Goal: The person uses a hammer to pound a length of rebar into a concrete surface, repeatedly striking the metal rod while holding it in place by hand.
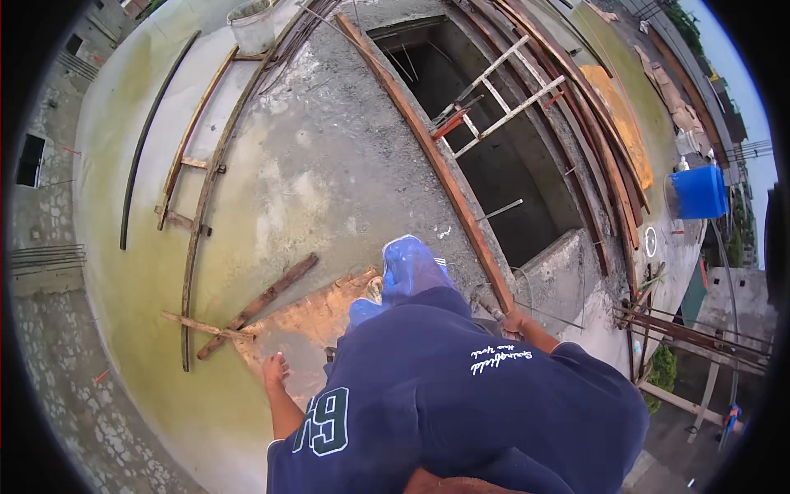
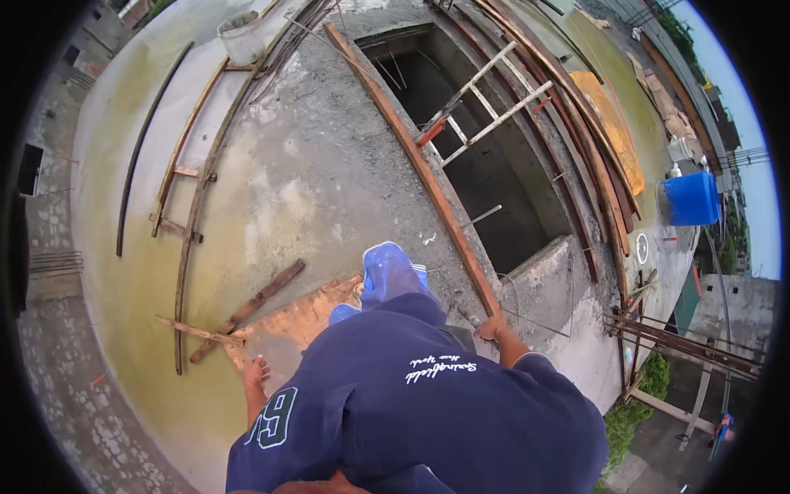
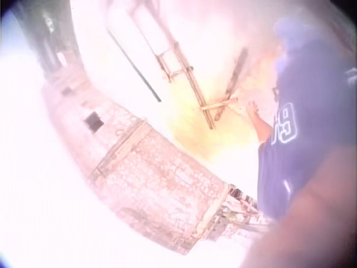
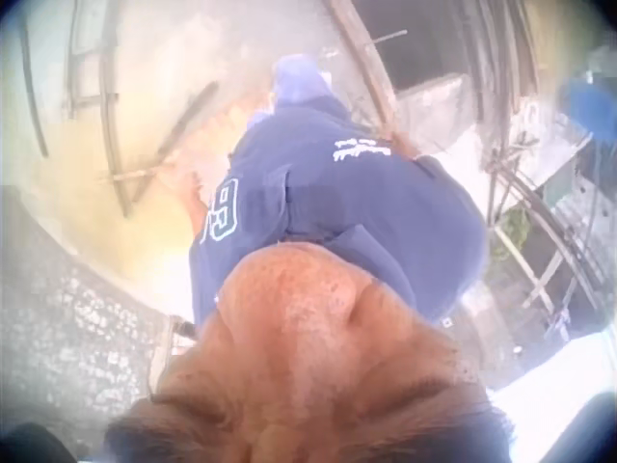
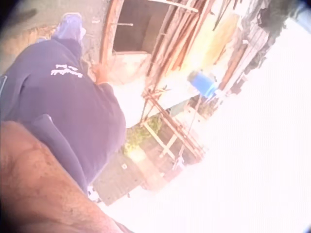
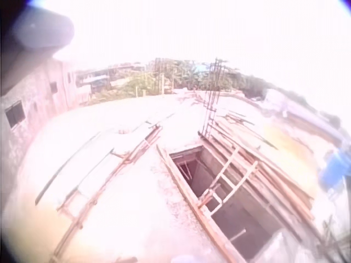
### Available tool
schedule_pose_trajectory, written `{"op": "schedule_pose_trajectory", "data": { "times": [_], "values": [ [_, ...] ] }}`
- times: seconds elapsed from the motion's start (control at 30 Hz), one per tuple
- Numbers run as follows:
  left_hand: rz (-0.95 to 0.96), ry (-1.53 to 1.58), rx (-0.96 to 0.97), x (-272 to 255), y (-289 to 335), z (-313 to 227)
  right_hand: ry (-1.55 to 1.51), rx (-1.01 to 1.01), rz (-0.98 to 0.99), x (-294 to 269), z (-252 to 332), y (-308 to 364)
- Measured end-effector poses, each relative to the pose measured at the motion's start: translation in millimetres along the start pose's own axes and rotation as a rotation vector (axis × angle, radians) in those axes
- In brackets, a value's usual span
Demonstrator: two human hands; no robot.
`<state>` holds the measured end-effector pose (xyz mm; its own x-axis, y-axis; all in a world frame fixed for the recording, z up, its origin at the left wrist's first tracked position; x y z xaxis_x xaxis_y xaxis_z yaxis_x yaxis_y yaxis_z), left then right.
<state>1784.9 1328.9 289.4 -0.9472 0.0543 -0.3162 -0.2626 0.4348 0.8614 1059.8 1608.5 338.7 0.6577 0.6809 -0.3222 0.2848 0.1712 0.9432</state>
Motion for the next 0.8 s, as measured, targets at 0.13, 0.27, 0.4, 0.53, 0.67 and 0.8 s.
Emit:
{"op": "schedule_pose_trajectory", "data": {
  "times": [0.13, 0.27, 0.4, 0.53, 0.67, 0.8],
  "values": [
    [0.092, -0.081, -0.047, 43, -33, -75, -0.123, 0.072, 0.092, -30, 38, -51],
    [0.140, -0.151, -0.144, 51, -110, -135, 0.004, 0.031, 0.138, -130, 111, -58],
    [0.121, -0.239, 0.037, 73, -138, -252, 0.148, 0.031, 0.129, -239, 178, -99],
    [0.083, -0.043, 0.238, 48, -173, -363, 0.059, 0.068, 0.121, -335, 245, -141],
    [-0.003, 0.020, 0.172, 84, -159, -472, -0.009, 0.008, -0.083, -453, 337, -155],
    [0.046, -0.012, 0.045, 47, -204, -482, -0.104, 0.001, -0.350, -549, 460, -152]
  ]
}}
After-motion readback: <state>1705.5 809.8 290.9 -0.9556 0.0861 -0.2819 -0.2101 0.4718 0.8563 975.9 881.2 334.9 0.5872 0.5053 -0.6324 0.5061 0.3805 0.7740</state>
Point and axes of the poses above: each hand's wrist, its own y-axis away from the middle knuckle, its own x-axis out of the palm, z = x × y, the point moved 3 cm from there along -y, towards the middle knuckle, and after that the axes turned 9 degrees about y, right-handed, at the moved point
